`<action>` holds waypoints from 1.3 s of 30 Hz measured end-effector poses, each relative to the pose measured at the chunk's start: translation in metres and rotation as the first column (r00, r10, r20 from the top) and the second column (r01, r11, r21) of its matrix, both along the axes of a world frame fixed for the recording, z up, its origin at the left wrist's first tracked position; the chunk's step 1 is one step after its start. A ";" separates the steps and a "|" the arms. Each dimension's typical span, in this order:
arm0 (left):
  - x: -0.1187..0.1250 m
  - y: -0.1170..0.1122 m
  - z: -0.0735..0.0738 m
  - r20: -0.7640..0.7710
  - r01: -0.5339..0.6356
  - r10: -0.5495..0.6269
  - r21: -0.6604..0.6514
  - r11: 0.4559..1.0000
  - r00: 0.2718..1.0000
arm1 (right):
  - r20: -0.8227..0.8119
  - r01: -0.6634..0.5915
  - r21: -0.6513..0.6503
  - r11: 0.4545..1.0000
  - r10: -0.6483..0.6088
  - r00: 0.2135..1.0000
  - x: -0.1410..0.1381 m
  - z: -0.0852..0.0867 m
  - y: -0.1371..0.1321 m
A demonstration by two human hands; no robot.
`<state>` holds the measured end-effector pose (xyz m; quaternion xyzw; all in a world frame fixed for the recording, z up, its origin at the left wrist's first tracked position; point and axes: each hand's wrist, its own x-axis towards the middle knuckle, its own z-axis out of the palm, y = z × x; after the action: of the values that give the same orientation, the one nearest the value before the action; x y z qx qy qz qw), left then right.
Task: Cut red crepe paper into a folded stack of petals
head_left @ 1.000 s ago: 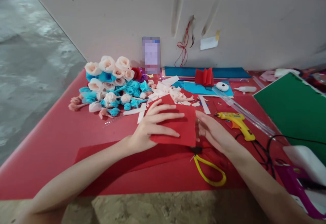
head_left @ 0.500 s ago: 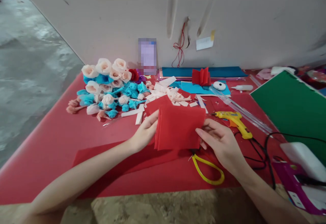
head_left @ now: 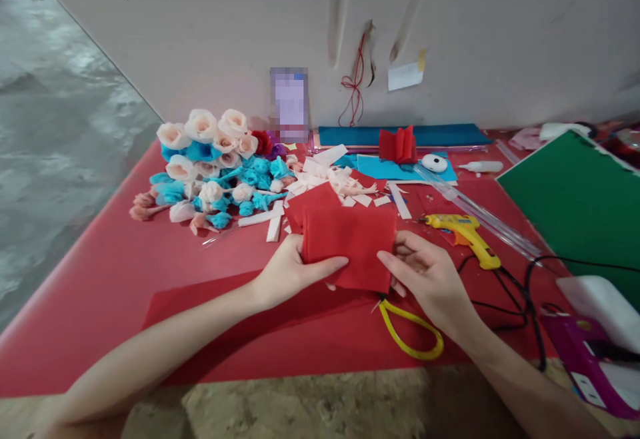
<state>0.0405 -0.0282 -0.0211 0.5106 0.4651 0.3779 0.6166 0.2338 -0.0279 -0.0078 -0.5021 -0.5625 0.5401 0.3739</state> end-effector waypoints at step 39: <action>0.005 -0.004 -0.012 0.071 0.169 -0.169 -0.002 0.986 0.983 | -0.012 -0.022 -0.059 0.998 0.022 1.000 -0.006 -0.008 -0.009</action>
<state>0.0455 -0.0324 -0.0334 0.5319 0.3996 0.3400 0.6646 0.2282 -0.0366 -0.0157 -0.5036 -0.5495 0.5636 0.3561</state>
